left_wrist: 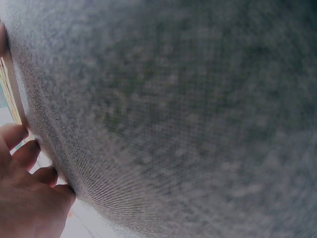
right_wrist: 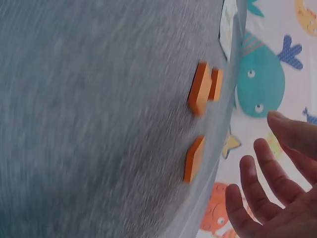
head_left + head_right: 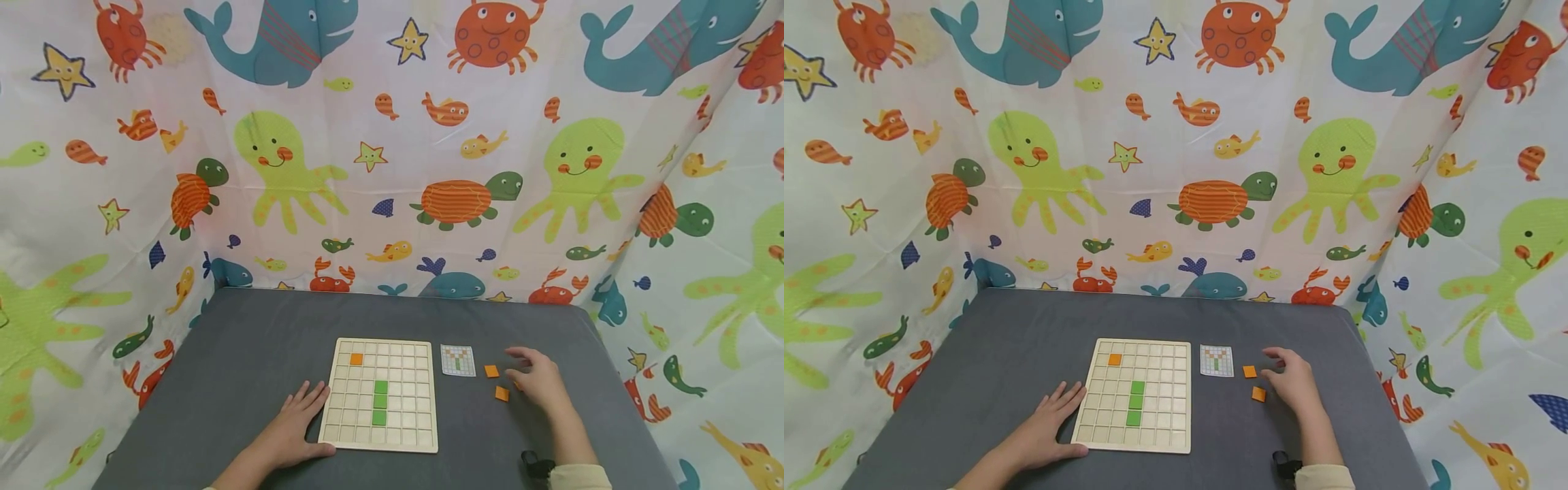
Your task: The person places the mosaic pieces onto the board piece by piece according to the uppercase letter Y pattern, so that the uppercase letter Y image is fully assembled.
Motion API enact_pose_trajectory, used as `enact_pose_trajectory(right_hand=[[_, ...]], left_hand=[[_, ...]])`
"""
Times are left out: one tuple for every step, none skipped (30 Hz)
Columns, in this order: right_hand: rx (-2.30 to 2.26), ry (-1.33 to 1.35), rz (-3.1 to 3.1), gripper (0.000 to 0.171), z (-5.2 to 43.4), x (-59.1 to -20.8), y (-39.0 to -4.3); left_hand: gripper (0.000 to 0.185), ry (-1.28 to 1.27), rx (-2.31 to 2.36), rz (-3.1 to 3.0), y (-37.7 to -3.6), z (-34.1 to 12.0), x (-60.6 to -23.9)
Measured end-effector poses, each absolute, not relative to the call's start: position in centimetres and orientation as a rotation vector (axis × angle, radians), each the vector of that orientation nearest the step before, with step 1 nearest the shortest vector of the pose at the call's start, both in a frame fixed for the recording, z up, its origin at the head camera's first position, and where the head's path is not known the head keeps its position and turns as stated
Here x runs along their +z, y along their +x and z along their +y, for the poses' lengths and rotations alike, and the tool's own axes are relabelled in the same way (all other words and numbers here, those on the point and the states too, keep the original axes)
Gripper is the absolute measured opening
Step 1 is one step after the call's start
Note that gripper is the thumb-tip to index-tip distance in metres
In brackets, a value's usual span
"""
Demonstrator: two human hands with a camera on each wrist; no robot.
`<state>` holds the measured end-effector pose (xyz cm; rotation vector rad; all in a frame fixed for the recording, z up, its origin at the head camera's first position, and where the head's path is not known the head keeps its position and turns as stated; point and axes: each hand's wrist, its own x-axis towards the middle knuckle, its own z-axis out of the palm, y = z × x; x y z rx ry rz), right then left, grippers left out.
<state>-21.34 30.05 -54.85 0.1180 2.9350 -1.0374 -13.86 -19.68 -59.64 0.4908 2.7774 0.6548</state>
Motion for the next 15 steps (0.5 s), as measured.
enact_pose_trajectory(right_hand=[[-1.022, 0.127, 2.924, 0.043, 30.3, -54.9, -21.3], [-1.011, 0.131, 2.912, 0.044, 30.6, -54.9, -21.2], [-0.997, 0.132, 2.903, 0.045, 30.9, -55.0, -21.2], [-0.981, 0.133, 2.897, 0.046, 31.1, -55.1, -21.2], [-0.966, 0.139, 2.890, 0.046, 31.3, -55.1, -21.1], [-0.948, 0.147, 2.879, 0.048, 31.5, -55.2, -21.1], [-0.934, 0.158, 2.863, 0.049, 31.7, -55.2, -21.1], [-0.917, 0.167, 2.848, 0.051, 31.8, -55.3, -21.1], [-0.897, 0.171, 2.833, 0.052, 32.0, -55.5, -21.1], [-0.877, 0.174, 2.820, 0.052, 32.1, -55.6, -21.1], [-0.860, 0.177, 2.808, 0.052, 32.2, -55.8, -21.0], [-0.844, 0.175, 2.799, 0.052, 32.4, -56.0, -21.0], [-0.836, 0.170, 2.795, 0.050, 32.5, -56.1, -20.9], [-0.830, 0.163, 2.798, 0.049, 32.6, -56.3, -20.9], [-0.824, 0.161, 2.804, 0.047, 32.7, -56.5, -20.8]], left_hand=[[0.112, 0.495, 0.655, 2.778, -13.8, -19.7, -59.6], [0.111, 0.498, 0.657, 2.778, -13.8, -19.7, -59.6], [0.111, 0.500, 0.660, 2.778, -13.8, -19.6, -59.6], [0.111, 0.501, 0.656, 2.778, -13.8, -19.6, -59.6], [0.111, 0.501, 0.654, 2.778, -13.8, -19.6, -59.6], [0.111, 0.500, 0.657, 2.777, -13.8, -19.6, -59.6], [0.111, 0.497, 0.655, 2.776, -13.8, -19.6, -59.6], [0.111, 0.494, 0.656, 2.774, -13.8, -19.6, -59.7], [0.112, 0.491, 0.651, 2.774, -13.8, -19.6, -59.7], [0.112, 0.488, 0.646, 2.773, -13.9, -19.6, -59.7], [0.112, 0.484, 0.644, 2.772, -13.9, -19.6, -59.7], [0.112, 0.482, 0.641, 2.771, -13.9, -19.6, -59.7], [0.113, 0.482, 0.638, 2.772, -13.9, -19.7, -59.8], [0.113, 0.483, 0.636, 2.773, -13.9, -19.7, -59.8], [0.113, 0.484, 0.632, 2.775, -13.9, -19.7, -59.8]])
